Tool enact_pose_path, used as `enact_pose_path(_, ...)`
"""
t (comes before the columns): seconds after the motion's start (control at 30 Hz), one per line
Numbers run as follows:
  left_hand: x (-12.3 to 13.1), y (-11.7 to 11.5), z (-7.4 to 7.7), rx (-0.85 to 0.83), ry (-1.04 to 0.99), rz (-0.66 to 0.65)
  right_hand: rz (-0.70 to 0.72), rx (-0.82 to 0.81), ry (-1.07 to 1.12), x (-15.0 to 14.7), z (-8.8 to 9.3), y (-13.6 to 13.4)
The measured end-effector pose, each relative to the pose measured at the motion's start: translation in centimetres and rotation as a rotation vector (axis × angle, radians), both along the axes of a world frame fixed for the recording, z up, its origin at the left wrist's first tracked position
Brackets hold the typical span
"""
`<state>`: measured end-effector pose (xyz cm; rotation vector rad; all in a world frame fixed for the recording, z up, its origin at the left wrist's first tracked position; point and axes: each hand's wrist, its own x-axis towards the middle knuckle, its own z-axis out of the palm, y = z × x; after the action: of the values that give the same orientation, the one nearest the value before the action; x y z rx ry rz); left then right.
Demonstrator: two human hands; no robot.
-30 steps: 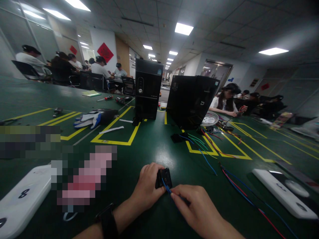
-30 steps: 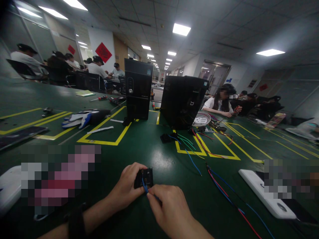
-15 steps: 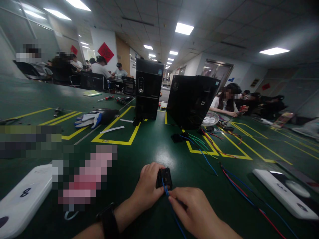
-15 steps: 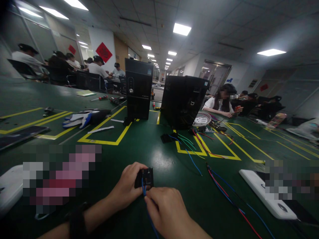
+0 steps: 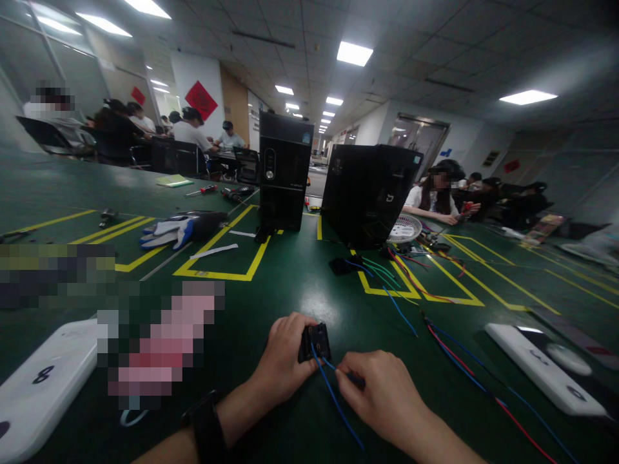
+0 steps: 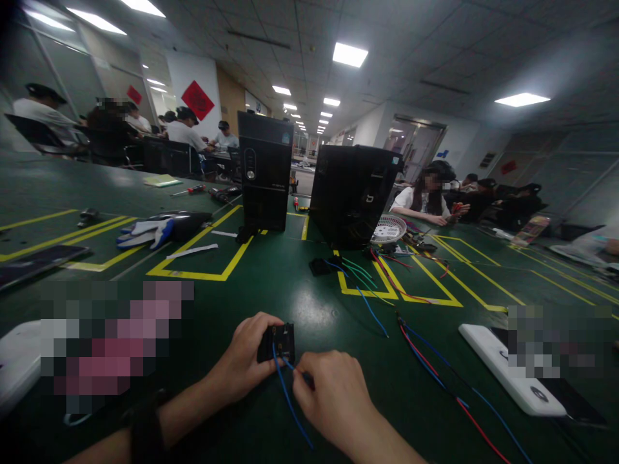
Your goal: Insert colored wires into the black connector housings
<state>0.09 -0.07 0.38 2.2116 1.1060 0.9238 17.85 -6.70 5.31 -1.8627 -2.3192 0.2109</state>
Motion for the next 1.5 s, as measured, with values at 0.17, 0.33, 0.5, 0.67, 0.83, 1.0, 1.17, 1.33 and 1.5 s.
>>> enact_pose_path(0.17,-0.1,-0.1,0.1,-0.001,-0.009,-0.006,-0.025,-0.017,-0.004,0.0,0.2,0.0)
enact_pose_path(0.33,-0.1,0.0,-0.1,0.000,-0.023,-0.001,-0.018,0.000,0.104,-0.1,0.2,0.2)
enact_pose_path(0.5,0.0,0.0,-0.3,0.015,-0.022,0.008,0.038,0.041,0.257,-0.6,-0.5,0.1)
enact_pose_path(0.67,0.0,-0.1,-0.2,0.014,-0.018,0.012,0.191,0.096,0.256,-1.2,-1.3,-0.3)
enact_pose_path(0.83,0.1,0.0,-0.2,0.007,-0.027,0.034,0.294,0.131,0.152,-1.6,-1.7,-0.4)
enact_pose_path(1.0,0.0,-0.1,-0.3,0.012,-0.034,0.028,0.302,0.131,0.106,-1.5,-1.4,-0.2)
enact_pose_path(1.17,-0.1,-0.1,0.1,0.013,-0.022,0.011,0.117,0.120,0.096,-0.5,-0.3,0.3)
enact_pose_path(1.33,-0.1,-0.1,0.2,0.000,0.002,0.012,0.049,0.039,0.124,0.5,0.4,0.9)
enact_pose_path(1.5,-0.1,-0.1,0.0,0.003,-0.009,0.018,0.025,0.016,0.142,0.8,0.4,1.3)
